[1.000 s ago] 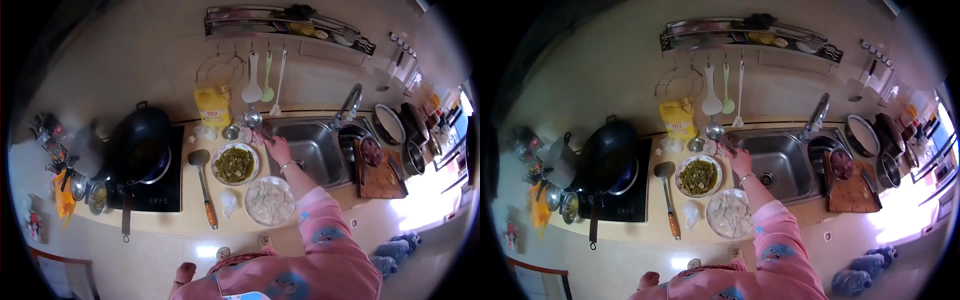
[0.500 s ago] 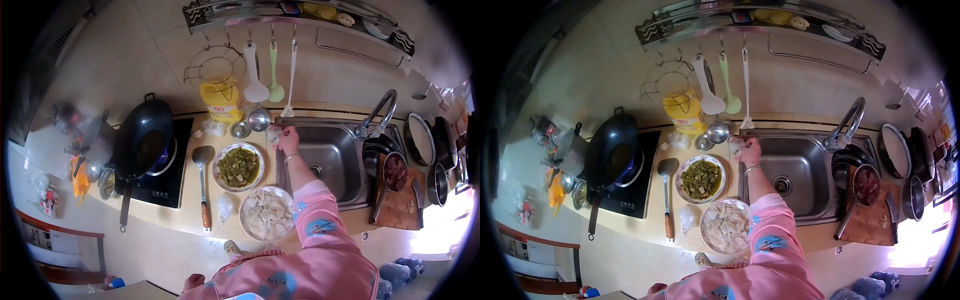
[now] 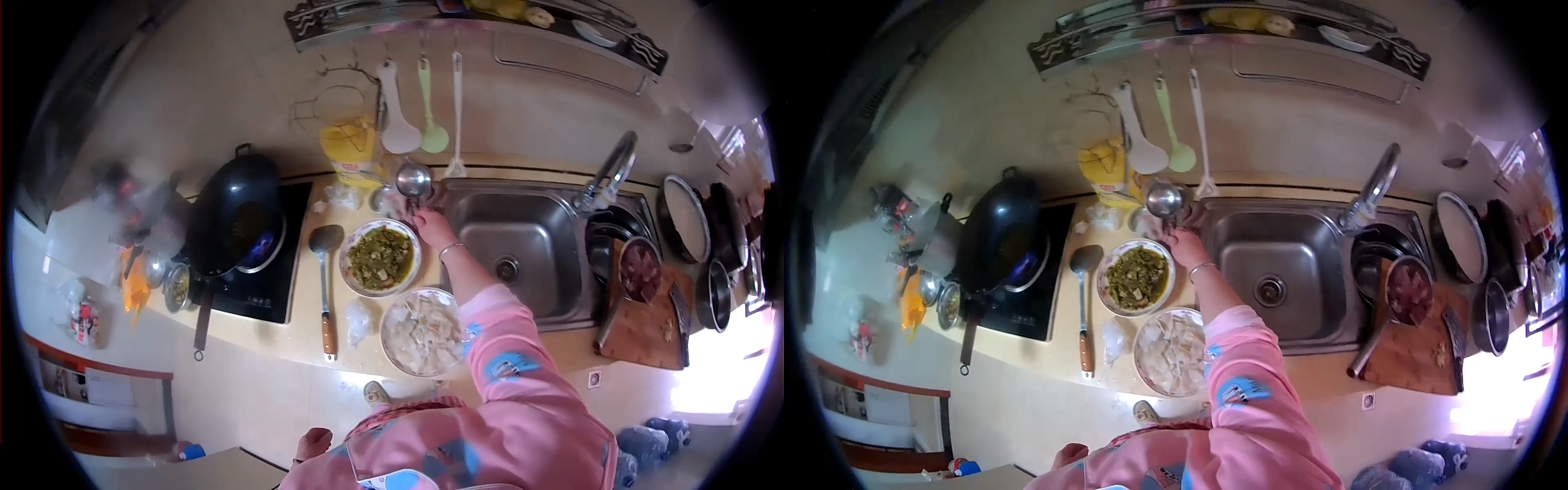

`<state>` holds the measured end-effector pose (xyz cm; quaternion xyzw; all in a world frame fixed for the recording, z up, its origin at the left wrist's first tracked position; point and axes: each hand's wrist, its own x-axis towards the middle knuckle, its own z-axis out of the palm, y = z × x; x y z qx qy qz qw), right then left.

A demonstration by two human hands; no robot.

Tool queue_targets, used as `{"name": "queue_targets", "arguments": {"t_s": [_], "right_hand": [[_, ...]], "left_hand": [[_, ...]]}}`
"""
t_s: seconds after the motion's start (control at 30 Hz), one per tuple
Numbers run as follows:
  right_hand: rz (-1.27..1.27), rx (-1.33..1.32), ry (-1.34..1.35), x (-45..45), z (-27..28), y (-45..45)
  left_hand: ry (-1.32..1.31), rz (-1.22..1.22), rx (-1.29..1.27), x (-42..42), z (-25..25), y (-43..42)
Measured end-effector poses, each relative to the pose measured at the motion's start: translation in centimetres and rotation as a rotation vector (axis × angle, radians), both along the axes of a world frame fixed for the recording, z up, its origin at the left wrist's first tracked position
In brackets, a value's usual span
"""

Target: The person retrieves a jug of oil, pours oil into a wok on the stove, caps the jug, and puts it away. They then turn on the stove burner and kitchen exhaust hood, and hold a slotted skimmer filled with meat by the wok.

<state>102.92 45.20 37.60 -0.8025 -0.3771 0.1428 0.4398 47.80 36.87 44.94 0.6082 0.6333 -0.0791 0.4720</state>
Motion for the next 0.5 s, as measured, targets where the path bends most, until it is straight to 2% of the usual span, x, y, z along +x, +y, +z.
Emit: {"name": "queue_targets", "arguments": {"t_s": [0.07, 0.13, 0.2, 0.23, 0.27, 0.3, 0.33, 0.4, 0.43, 0.5], "right_hand": [[-0.042, 0.063, -0.047, -1.3, 2.9, -3.7], [-0.101, 0.267, -0.048, -3.5, 3.7, -6.4], [-0.106, 0.178, 0.225, -6.3, 5.2, -9.9], [-0.100, 0.127, 0.207, -8.2, 6.9, -11.7], [-0.072, 0.117, 0.217, -10.0, 7.1, -12.9], [-0.075, 0.146, 0.145, -11.7, 7.3, -13.9], [-0.078, 0.176, 0.071, -13.5, 7.6, -14.7], [0.027, 0.162, 0.125, -18.0, 8.6, -15.6], [0.121, 0.155, 0.180, -20.2, 8.9, -15.7], [0.261, 0.084, 0.293, -24.5, 9.1, -15.4]], "left_hand": [[-0.022, -0.030, -0.014, -1.0, -2.0, -0.7], [-0.029, -0.121, -0.023, -1.8, -4.3, -0.3], [0.082, -0.174, -0.053, -3.0, -7.6, 0.0], [-0.072, -0.223, -0.048, -4.0, -9.3, 0.2], [-0.069, -0.257, -0.086, -2.0, -6.9, 0.6], [0.015, -0.391, -0.051, -0.7, -5.8, 1.5], [0.048, -0.425, -0.033, 0.8, -3.6, 1.5], [-0.150, -0.363, -0.144, -0.6, -5.0, 2.4], [-0.168, -0.343, -0.142, -0.8, -4.6, 2.1], [-0.380, -0.081, -0.438, -1.3, -2.7, 0.9]]}}
